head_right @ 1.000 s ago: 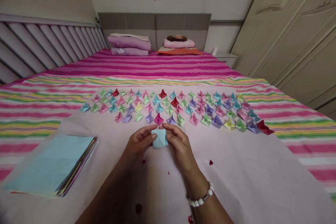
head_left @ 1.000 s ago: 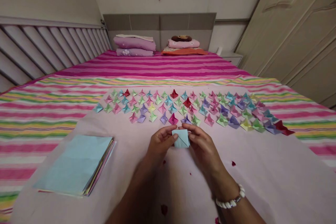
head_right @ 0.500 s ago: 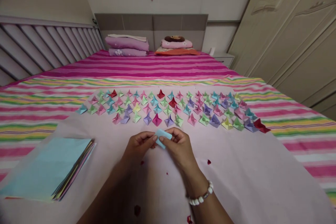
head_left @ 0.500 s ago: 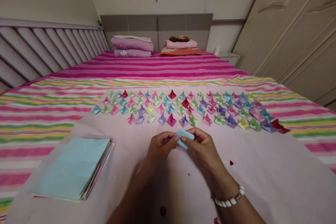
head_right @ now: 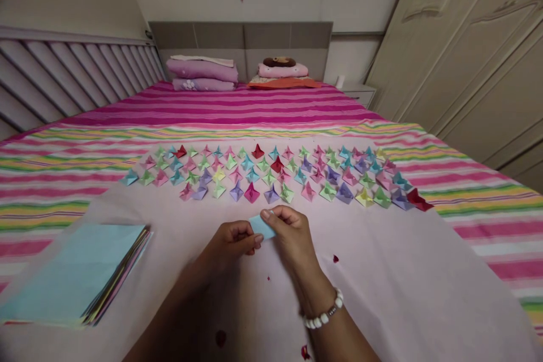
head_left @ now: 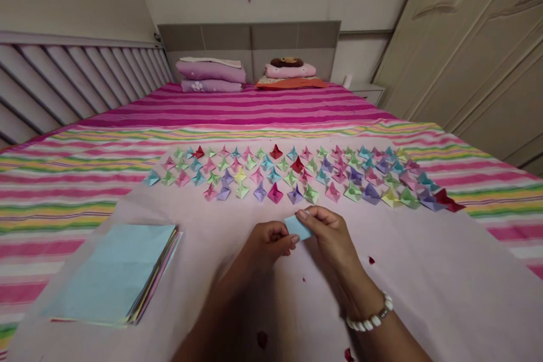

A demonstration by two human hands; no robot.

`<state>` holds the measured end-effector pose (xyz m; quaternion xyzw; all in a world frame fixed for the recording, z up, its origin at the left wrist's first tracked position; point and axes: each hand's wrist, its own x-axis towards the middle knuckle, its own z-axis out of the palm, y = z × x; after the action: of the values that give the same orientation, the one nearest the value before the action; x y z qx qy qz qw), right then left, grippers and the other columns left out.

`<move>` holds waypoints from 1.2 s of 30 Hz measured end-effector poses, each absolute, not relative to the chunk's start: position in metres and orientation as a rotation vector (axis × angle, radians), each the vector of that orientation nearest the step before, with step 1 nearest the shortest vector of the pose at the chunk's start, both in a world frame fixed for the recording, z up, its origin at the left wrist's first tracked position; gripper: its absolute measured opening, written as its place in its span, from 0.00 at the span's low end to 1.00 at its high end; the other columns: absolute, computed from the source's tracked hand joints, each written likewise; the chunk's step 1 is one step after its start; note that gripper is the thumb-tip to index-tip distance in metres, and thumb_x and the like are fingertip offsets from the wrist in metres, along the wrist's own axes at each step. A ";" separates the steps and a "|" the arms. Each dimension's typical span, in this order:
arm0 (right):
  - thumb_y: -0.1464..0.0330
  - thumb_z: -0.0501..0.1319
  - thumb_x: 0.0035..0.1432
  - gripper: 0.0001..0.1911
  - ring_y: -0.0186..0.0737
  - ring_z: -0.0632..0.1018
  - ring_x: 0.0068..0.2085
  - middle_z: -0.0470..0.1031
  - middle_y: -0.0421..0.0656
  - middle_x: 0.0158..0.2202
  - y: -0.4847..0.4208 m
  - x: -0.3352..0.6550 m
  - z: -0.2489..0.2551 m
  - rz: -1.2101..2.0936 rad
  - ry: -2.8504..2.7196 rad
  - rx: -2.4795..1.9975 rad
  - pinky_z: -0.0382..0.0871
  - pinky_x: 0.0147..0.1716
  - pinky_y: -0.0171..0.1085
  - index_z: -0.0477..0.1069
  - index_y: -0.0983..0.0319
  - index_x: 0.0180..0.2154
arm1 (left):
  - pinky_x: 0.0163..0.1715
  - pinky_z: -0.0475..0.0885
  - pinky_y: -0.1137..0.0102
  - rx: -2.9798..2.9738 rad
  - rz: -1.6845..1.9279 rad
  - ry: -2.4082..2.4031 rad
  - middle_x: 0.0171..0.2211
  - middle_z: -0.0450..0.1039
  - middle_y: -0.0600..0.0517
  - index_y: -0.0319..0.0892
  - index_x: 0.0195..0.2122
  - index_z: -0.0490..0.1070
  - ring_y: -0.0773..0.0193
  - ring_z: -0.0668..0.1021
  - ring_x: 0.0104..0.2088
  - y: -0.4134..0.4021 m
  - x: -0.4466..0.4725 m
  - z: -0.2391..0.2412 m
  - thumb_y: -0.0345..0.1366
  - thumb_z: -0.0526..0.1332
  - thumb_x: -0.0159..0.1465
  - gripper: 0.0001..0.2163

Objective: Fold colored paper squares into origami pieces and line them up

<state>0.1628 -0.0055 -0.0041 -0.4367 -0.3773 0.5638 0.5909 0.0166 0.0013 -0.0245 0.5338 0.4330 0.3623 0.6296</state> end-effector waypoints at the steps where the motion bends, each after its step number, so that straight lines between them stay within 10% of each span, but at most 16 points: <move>1: 0.61 0.72 0.39 0.14 0.32 0.68 0.19 0.70 0.37 0.16 -0.006 0.163 -0.003 1.312 -0.886 -1.012 0.62 0.20 0.33 0.72 0.62 0.17 | 0.24 0.66 0.73 1.232 0.810 0.986 0.19 0.73 0.53 0.39 0.21 0.71 0.69 0.72 0.20 0.002 0.016 -0.026 0.41 0.69 0.50 0.12; 8: 0.63 0.74 0.38 0.14 0.36 0.73 0.25 0.77 0.39 0.23 -0.004 0.160 -0.008 1.374 -0.882 -0.910 0.68 0.28 0.36 0.79 0.61 0.30 | 0.24 0.65 0.74 1.290 0.974 0.985 0.20 0.72 0.54 0.39 0.22 0.71 0.69 0.71 0.21 0.002 0.016 -0.022 0.41 0.67 0.53 0.11; 36: 0.60 0.70 0.45 0.14 0.31 0.68 0.18 0.72 0.38 0.15 -0.006 0.159 -0.013 1.315 -1.161 -1.058 0.60 0.20 0.31 0.72 0.63 0.21 | 0.38 0.70 0.71 1.350 1.444 0.834 0.39 0.72 0.49 0.42 0.34 0.74 0.63 0.75 0.40 0.007 0.009 -0.024 0.30 0.67 0.55 0.06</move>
<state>0.1592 -0.0056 -0.0130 -0.4413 -0.4843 0.5483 0.5197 0.0086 0.0069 -0.0237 0.5527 0.3416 0.5913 0.4777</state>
